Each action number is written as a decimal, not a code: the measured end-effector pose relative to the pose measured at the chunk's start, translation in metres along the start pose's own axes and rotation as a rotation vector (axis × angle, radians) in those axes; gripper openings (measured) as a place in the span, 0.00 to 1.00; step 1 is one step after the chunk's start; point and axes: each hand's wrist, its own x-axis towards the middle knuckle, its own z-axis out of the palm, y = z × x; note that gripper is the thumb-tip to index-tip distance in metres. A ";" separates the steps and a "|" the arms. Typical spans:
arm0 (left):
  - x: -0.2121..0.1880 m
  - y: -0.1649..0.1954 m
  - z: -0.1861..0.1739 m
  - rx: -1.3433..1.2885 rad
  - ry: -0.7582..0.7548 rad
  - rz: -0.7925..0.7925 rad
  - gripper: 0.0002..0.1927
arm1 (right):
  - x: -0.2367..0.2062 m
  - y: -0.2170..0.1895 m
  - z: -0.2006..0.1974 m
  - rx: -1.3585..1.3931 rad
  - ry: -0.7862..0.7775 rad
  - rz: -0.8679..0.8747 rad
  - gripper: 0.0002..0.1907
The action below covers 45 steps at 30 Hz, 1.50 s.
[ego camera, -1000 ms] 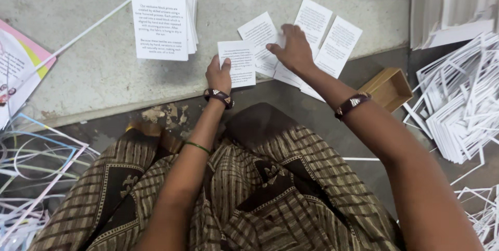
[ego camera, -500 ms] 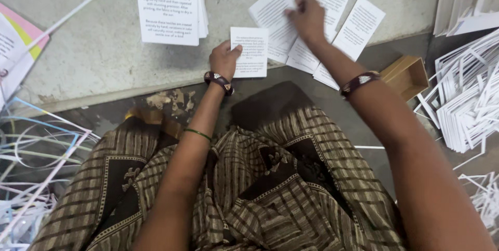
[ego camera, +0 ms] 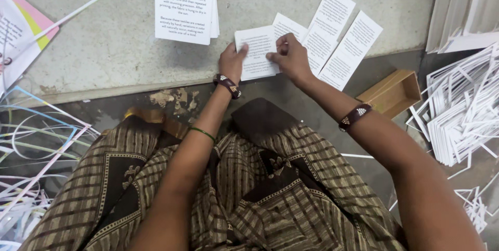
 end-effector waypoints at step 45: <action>0.024 0.023 0.043 0.141 0.018 0.269 0.24 | 0.043 0.003 -0.096 0.113 0.158 -0.059 0.19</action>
